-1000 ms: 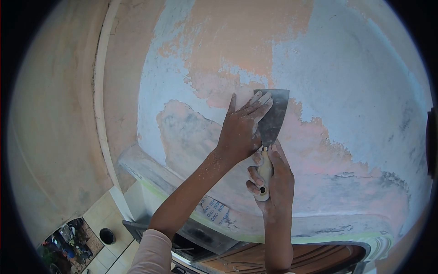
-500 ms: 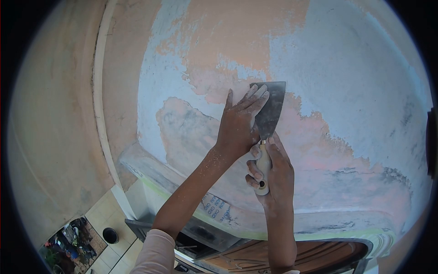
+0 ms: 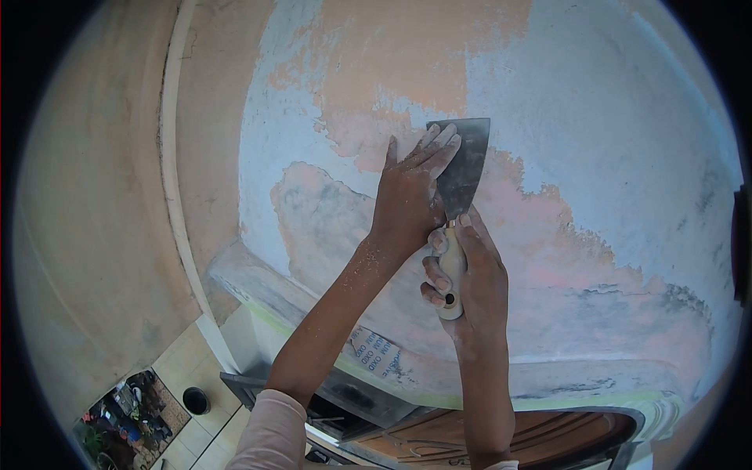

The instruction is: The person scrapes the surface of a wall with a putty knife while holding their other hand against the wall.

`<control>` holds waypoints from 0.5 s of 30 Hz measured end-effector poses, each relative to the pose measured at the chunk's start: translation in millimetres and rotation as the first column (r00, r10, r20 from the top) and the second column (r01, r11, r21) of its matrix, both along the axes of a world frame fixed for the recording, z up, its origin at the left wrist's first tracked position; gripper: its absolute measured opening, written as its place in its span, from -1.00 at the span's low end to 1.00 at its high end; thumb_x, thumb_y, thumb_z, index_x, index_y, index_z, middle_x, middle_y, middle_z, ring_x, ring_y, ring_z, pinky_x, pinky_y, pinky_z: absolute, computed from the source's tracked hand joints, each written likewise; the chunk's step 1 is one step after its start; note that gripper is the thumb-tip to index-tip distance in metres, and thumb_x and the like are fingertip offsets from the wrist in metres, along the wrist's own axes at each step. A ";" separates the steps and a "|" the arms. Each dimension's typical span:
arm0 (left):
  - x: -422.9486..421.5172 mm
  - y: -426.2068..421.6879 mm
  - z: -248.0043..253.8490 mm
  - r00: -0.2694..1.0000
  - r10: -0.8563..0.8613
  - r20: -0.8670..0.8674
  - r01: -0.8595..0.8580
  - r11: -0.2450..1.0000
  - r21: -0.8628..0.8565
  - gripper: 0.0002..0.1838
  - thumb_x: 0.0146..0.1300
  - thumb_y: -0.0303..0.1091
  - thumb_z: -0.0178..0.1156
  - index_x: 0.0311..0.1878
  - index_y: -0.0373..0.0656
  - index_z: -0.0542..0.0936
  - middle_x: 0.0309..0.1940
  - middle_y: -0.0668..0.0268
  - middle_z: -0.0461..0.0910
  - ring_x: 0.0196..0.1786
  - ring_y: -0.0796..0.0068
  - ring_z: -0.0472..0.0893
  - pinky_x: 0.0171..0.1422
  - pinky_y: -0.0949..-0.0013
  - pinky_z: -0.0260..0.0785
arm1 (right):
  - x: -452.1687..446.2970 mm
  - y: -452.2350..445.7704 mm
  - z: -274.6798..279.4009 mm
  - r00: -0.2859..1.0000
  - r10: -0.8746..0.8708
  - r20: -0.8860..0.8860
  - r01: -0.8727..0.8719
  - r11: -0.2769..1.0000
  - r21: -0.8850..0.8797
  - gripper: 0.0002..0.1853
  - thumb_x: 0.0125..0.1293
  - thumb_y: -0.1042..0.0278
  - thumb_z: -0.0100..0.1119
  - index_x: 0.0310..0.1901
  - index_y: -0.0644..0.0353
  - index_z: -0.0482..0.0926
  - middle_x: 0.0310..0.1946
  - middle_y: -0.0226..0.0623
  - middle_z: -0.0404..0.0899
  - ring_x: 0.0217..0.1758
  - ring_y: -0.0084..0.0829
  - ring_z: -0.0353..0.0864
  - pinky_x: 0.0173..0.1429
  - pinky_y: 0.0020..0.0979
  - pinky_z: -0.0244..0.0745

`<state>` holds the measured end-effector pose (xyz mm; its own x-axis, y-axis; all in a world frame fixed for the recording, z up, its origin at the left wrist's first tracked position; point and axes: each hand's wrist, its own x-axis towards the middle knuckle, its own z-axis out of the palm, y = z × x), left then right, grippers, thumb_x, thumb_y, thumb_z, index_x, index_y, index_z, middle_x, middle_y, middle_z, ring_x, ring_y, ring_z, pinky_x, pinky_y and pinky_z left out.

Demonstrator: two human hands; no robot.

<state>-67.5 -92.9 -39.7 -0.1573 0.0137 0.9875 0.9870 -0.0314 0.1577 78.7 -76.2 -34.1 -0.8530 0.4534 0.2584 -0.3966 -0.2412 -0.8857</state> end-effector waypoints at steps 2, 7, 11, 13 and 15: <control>6.0 0.9 -10.0 1.000 -0.007 -0.008 0.007 0.999 -0.036 -0.38 0.05 -0.40 0.27 0.28 -0.09 0.47 0.27 0.18 0.46 0.41 0.17 0.32 0.53 -0.16 -0.15 | 3.5 0.1 -6.1 1.000 0.018 -0.005 -0.018 1.000 0.003 -0.76 0.51 0.26 -0.21 0.08 0.09 0.36 -0.43 -0.44 0.37 -0.68 -0.67 0.24 -0.70 -0.61 0.13; -0.2 0.4 -3.8 1.000 0.006 0.007 -0.006 0.998 -0.058 -0.31 -0.05 -0.44 0.31 0.27 -0.16 0.45 0.30 0.17 0.42 0.43 0.18 0.29 0.54 -0.19 -0.18 | -1.1 -1.7 0.9 0.999 0.050 -0.022 -0.050 0.999 -0.017 -0.76 0.52 0.22 -0.17 0.10 0.08 0.36 -0.42 -0.44 0.38 -0.65 -0.67 0.27 -0.69 -0.60 0.14; 7.1 3.8 -15.6 1.000 0.017 -0.020 -0.018 0.999 -0.046 -0.41 0.06 -0.36 0.27 0.25 -0.09 0.49 0.26 0.19 0.46 0.40 0.16 0.34 0.52 -0.16 -0.12 | 6.6 2.0 -11.4 1.000 0.008 -0.002 -0.008 1.000 0.025 -0.77 0.52 0.22 -0.22 0.04 0.10 0.37 -0.43 -0.43 0.35 -0.69 -0.68 0.23 -0.73 -0.63 0.11; 2.1 4.6 -12.7 0.999 0.021 -0.038 -0.023 0.999 -0.038 -0.43 0.07 -0.36 0.27 0.24 -0.10 0.50 0.27 0.20 0.46 0.40 0.17 0.35 0.52 -0.16 -0.09 | 2.7 3.4 -11.8 1.000 0.000 -0.007 0.000 1.000 0.026 -0.77 0.52 0.22 -0.22 0.03 0.09 0.37 -0.43 -0.43 0.35 -0.69 -0.68 0.24 -0.73 -0.63 0.11; -4.9 3.8 -4.1 1.000 0.007 -0.028 -0.008 0.999 -0.033 -0.35 -0.01 -0.41 0.30 0.26 -0.16 0.46 0.30 0.18 0.43 0.42 0.18 0.30 0.53 -0.17 -0.15 | -0.5 1.7 -2.1 0.999 0.043 -0.023 -0.042 0.999 0.010 -0.78 0.52 0.21 -0.19 0.05 0.07 0.37 -0.42 -0.44 0.38 -0.67 -0.67 0.26 -0.70 -0.61 0.14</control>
<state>-72.4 -89.1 -43.8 -0.1301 0.0456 0.9904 0.9912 -0.0196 0.1311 78.3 -74.5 -36.2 -0.8652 0.4143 0.2825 -0.4068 -0.2503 -0.8786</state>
